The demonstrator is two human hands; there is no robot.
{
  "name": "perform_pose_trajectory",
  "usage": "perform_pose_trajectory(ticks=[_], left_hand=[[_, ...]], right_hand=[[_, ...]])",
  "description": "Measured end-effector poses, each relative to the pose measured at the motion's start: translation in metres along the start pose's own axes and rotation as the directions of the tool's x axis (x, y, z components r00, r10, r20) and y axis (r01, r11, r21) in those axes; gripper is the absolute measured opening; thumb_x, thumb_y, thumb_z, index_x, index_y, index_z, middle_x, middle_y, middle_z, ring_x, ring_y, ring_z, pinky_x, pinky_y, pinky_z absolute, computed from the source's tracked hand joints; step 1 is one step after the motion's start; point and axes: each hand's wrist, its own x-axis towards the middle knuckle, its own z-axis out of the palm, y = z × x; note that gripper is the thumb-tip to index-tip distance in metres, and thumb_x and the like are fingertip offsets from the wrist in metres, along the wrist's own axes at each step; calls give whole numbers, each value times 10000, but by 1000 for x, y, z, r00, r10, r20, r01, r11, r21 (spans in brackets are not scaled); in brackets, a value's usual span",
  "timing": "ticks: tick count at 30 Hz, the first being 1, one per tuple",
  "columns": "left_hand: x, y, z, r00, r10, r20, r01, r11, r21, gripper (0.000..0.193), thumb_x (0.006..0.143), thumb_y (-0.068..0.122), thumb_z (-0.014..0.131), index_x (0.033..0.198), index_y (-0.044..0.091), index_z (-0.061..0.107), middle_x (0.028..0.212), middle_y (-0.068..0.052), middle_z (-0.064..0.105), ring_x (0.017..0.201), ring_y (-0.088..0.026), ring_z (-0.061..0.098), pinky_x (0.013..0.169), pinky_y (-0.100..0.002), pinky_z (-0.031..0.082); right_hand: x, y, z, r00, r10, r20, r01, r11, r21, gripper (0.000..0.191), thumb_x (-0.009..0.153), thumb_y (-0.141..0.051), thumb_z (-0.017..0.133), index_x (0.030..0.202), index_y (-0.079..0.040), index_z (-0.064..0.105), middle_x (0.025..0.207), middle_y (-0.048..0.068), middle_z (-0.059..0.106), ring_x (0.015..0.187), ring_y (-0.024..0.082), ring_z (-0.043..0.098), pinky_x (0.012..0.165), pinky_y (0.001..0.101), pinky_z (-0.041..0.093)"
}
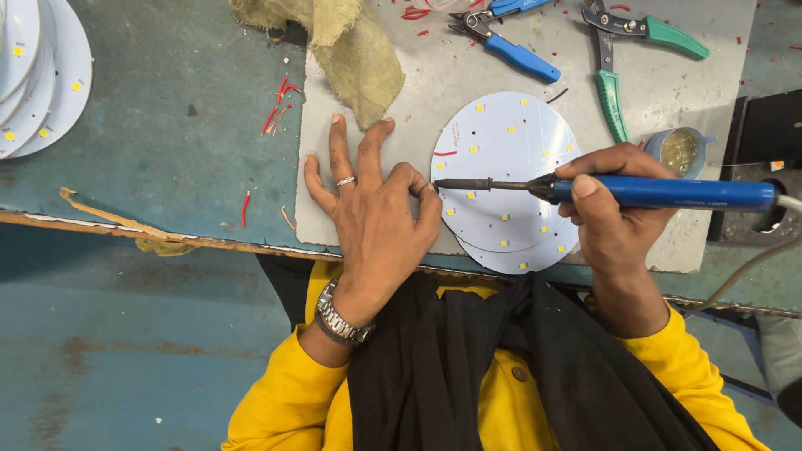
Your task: The person solders red and black wires to a circular LED panel. They strip wire ends, apply flux, solder connections, and trim excess wire using pliers and a soldering iron.
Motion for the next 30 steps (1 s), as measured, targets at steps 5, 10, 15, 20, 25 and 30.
perform_pose_trajectory(ticks=[5,10,15,20,25,30], left_hand=[[-1,0,-1,1000,5,10,-5,1000,-4,147,817,219,727,719,141,649,1498,-139,493,1531,-476,181,1176,-714,23],[0,-1,-1,1000,7,16,-7,1000,8,139,816,212,727,719,144,655,1501,-137,491,1534,-474,176,1174,-719,27],[0,0,-2,1000,-1,23,1,1000,8,137,809,213,731,716,143,658,1499,-140,491,1528,-478,174,1170,-722,31],[-1,0,-2,1000,-2,21,2,1000,3,140,809,218,733,716,146,659,1496,-139,491,1526,-482,177,1169,-719,31],[-1,0,-1,1000,6,13,-6,1000,15,138,816,213,733,724,145,656,1499,-138,491,1528,-480,182,1173,-717,33],[-1,-1,-1,1000,6,14,-6,1000,25,144,820,213,731,723,144,650,1500,-137,494,1530,-480,186,1176,-712,37]], right_hand=[[0,1,3,1000,12,0,-12,1000,-25,277,1035,-202,737,1015,68,674,838,101,691,571,95,608,554,189,505],[0,-1,2,1000,23,-12,-23,1000,0,271,1025,-205,733,1031,57,663,877,103,697,582,96,616,547,187,503],[2,-2,-2,999,3,-33,-2,1000,21,280,1028,-210,737,1016,60,663,859,103,688,554,92,598,524,184,485],[2,-1,1,1000,21,-10,-21,1000,5,286,1031,-215,735,1019,61,661,869,107,695,585,94,619,543,186,493],[2,-1,5,1000,16,22,-15,1000,-27,274,1033,-211,730,1049,55,664,868,107,700,599,93,625,562,191,506],[0,-5,4,997,-39,61,44,996,-80,285,1036,-209,724,1003,69,674,833,100,688,595,102,625,567,198,512]])
